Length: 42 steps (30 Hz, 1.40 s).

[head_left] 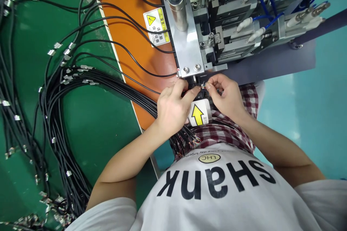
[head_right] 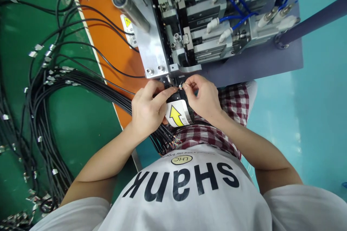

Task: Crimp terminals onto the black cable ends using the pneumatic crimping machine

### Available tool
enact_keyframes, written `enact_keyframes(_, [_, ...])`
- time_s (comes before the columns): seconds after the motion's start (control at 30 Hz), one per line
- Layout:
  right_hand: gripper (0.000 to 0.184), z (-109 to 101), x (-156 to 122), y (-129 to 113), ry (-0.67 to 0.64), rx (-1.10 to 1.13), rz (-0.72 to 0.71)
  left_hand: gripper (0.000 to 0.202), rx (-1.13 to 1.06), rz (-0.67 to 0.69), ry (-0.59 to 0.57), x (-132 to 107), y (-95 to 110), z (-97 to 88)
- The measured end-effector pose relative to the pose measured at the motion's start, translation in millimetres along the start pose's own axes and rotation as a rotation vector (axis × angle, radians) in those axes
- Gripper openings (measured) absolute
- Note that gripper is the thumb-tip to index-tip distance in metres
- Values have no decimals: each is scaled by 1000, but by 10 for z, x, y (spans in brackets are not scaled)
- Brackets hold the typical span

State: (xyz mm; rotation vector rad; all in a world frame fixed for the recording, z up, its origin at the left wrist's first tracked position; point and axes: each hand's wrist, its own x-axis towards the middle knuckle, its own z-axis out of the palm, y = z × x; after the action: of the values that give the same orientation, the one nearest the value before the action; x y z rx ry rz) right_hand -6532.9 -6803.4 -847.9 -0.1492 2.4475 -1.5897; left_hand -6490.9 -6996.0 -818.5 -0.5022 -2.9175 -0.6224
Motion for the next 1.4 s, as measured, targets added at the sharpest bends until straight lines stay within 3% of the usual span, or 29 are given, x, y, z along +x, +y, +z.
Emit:
enact_keyframes(0.13, [13, -46, -5, -9, -54, 102, 31, 36, 27, -3, -26, -8, 7, -14])
enact_keyframes(0.3, [12, -66, -17, -93, 54, 53, -44, 37, 27, -1, -18, -23, -10, -6])
enact_keyframes(0.53, [16, 61, -19, -30, 59, 71, -49, 37, 12, -3, -19, -34, -24, -4])
enact_keyframes(0.83, [21, 55, -54, 52, 30, 236, 69, 38, 9, 14, -12, -24, -17, -18])
enact_keyframes(1.07, [14, 41, -117, -69, 106, 21, -142, 39, -23, 0, -11, -25, -20, -12])
enact_keyframes(1.27, [21, 81, -71, 87, 16, 204, 25, 38, -93, 2, -7, -18, -30, -15])
enact_keyframes(1.4, [24, 47, -67, 48, -6, 282, 83, 30, -130, 26, 24, -18, -54, 9])
